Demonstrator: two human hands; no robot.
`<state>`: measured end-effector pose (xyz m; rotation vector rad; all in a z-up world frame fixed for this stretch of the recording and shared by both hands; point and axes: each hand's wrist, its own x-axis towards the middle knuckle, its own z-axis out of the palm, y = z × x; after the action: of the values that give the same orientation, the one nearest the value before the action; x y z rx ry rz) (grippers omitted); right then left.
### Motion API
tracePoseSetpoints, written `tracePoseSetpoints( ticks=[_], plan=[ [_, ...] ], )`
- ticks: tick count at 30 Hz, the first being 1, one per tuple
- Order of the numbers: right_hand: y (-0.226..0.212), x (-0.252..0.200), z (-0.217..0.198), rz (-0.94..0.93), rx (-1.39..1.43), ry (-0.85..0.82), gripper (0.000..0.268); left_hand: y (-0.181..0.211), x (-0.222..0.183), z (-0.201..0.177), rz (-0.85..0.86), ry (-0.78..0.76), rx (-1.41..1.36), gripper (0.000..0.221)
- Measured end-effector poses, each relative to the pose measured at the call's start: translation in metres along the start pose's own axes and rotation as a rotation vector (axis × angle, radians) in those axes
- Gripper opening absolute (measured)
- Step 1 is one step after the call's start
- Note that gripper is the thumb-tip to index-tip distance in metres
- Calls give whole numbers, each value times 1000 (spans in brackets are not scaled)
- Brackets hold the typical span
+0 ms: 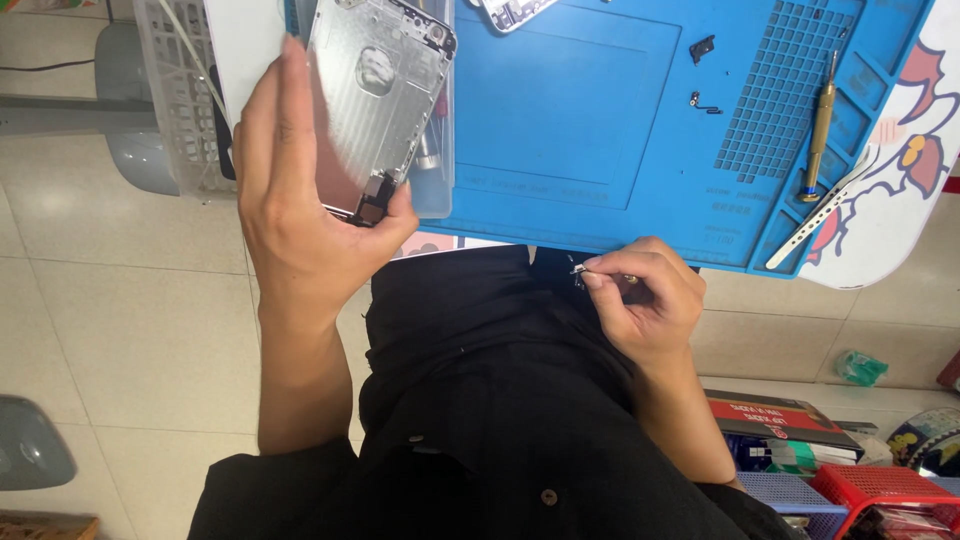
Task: Assembling components into a mobile phone chassis using screwdrivers and tweezers.
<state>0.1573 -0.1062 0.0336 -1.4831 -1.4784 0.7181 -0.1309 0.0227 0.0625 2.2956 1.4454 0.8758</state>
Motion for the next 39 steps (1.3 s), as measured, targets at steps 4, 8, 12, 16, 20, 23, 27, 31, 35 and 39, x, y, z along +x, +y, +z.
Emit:
tracePoseSetpoints(
  ticks=[4,8,12,16,20,23,27,31,35,39],
  plan=[
    [6,-10,-3,51,54,16,11,12,-1,-2,0,-120,-203,103],
    [10,-15,-7,89,180,58,13,31,-4,10,64,-262,-504,109],
    [14,-28,-18,117,312,110,18,56,0,19,6,-489,-665,115],
    [7,-24,-37,190,485,126,21,69,-3,36,-33,-558,-778,110],
    [-4,-19,-58,183,334,57,19,71,-2,56,-27,-579,-618,122],
    [-20,-8,-62,202,77,19,14,73,1,60,-5,-609,-549,121],
    [-46,23,-49,186,-56,-47,9,73,0,69,15,-633,-477,119],
    [-49,49,-36,88,-230,-210,13,73,2,66,-5,-659,-495,119],
    [-32,61,-32,25,-398,-252,15,72,-2,65,27,-594,-520,116],
    [-23,65,-35,7,-471,-239,17,70,-6,73,63,-563,-500,118]
  ],
)
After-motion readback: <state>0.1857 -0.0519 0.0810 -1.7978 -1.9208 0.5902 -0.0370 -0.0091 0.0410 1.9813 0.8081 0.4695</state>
